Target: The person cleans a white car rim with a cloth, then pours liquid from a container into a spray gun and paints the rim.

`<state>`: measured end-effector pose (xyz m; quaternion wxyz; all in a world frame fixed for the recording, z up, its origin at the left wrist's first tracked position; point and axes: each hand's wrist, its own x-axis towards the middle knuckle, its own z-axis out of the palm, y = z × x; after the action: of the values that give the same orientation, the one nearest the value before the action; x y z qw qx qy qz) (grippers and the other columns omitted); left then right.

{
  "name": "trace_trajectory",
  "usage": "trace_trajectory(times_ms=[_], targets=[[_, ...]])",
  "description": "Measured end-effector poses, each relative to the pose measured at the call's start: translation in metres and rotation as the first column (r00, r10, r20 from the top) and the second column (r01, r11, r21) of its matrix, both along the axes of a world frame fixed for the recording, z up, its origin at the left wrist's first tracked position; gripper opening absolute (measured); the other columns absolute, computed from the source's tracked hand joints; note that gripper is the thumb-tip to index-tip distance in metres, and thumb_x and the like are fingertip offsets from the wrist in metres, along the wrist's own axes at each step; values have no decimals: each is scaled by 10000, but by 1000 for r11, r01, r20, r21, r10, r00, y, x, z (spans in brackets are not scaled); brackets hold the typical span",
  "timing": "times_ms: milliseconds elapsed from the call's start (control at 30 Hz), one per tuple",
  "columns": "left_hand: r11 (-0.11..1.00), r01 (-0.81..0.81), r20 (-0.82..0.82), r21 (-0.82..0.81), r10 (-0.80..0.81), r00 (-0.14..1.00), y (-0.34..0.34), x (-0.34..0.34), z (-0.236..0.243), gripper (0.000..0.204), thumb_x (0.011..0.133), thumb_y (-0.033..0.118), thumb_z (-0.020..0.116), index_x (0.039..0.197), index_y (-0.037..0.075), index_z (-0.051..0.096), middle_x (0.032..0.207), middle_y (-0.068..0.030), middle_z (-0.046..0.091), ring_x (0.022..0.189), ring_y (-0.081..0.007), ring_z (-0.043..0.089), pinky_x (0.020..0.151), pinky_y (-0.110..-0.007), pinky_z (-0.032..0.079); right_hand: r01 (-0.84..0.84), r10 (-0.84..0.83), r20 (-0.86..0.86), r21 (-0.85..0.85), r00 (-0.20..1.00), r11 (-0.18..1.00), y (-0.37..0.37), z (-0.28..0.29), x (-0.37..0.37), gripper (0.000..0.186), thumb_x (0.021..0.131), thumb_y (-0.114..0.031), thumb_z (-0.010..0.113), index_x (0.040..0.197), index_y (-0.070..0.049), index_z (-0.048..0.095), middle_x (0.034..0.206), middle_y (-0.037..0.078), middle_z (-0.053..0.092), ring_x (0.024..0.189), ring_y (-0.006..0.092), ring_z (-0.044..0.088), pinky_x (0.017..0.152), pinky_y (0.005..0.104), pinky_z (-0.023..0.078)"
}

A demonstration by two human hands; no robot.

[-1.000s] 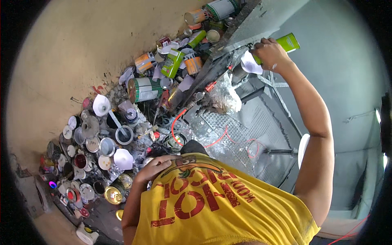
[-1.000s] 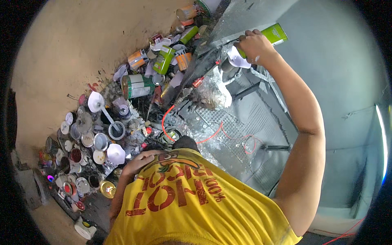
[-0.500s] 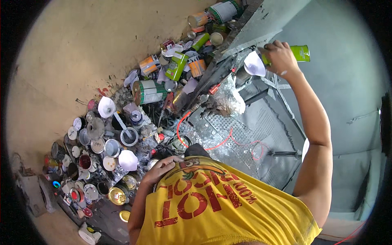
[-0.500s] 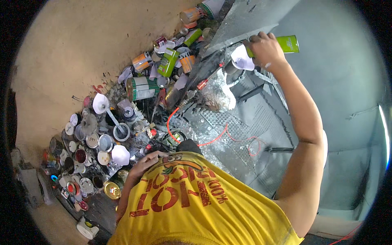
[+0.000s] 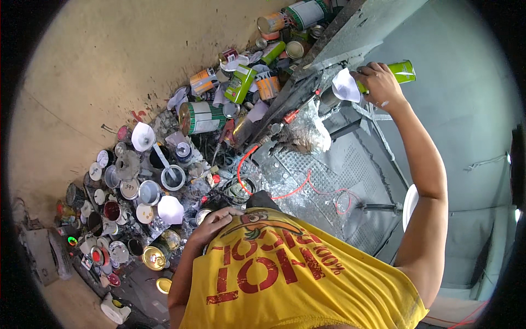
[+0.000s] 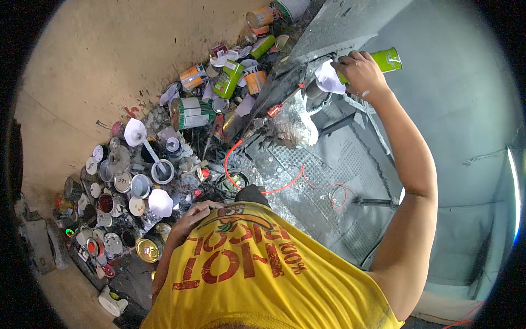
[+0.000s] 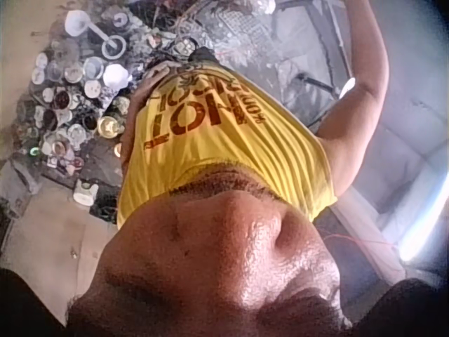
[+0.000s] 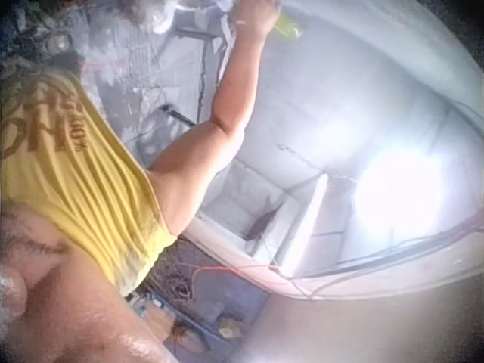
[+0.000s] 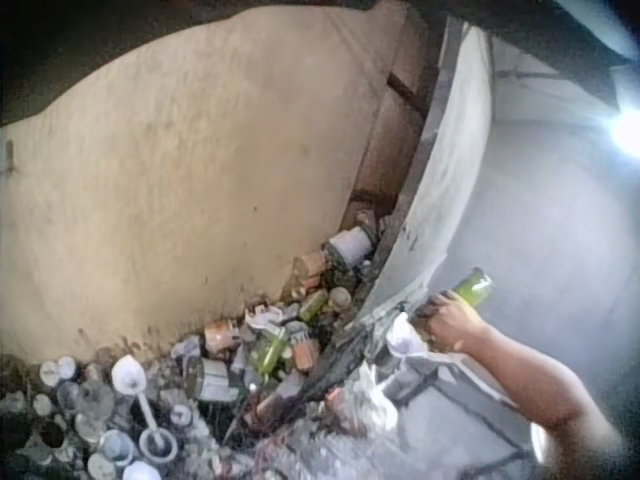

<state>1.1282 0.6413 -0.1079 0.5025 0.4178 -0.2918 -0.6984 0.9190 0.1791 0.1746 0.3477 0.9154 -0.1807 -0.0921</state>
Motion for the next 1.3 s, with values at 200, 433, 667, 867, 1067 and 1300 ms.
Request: trace_trajectory(times_ms=[200, 433, 667, 867, 1067, 1300], targets=[[999, -29, -56, 17, 29, 998, 2, 3, 2, 431, 1016, 343, 523, 1251, -11, 595, 1227, -86, 632, 1120, -162, 588, 1011, -306, 441, 21, -21, -5, -23, 1000, 1000, 2, 13, 4, 590, 690, -220, 785, 1267, -199, 664, 1221, 10, 658, 1172, 227, 559, 1040, 382, 425], [997, -65, -101, 43, 69, 992, 6, 9, -1, 397, 1024, 323, 538, 1234, -5, 617, 1191, -68, 648, 1091, -140, 583, 989, -295, 441, 116, -117, 20, 25, 993, 993, 5, 22, 3, 691, 652, -155, 788, 1323, -171, 621, 1245, 54, 651, 1204, 274, 537, 1055, 403, 414], [994, -104, 14, 25, 103, 995, 20, 15, -12, 390, 1029, 314, 522, 1231, -7, 613, 1170, -62, 656, 1077, -134, 576, 972, -296, 444, 287, -342, 343, 202, 875, 936, 2, 26, -1, 697, 648, -177, 819, 1312, -113, 616, 1226, 108, 670, 1132, 323, 603, 956, 468, 487], [977, -186, 175, 105, 166, 970, 44, 16, -17, 359, 1019, 292, 556, 1234, 10, 614, 1153, -57, 652, 1060, -134, 568, 952, -296, 450, 69, -675, 405, 826, 617, 559, 65, -2, 12, 372, 801, -81, 735, 1160, 4, 688, 980, 113, 729, 888, 110, 647, 794, 303, 541], [977, -139, 177, 164, 109, 978, 41, 8, -27, 293, 1023, 286, 563, 1164, 36, 621, 1070, -44, 636, 1003, -125, 558, 907, -295, 456, -223, -327, 249, 968, 912, 115, 188, -154, 135, 618, 737, -169, 794, 1287, 22, 586, 1097, 194, 693, 987, 248, 679, 903, 366, 532], [987, -122, 430, 101, 67, 900, 56, 8, -24, 336, 1008, 308, 563, 1136, 5, 633, 1033, -93, 661, 957, -163, 579, 879, -336, 466, 62, -182, 274, 395, 944, 916, 117, -37, 276, 368, 807, -357, 717, 965, -25, 728, 1005, 178, 721, 958, 346, 697, 829, 495, 557]])
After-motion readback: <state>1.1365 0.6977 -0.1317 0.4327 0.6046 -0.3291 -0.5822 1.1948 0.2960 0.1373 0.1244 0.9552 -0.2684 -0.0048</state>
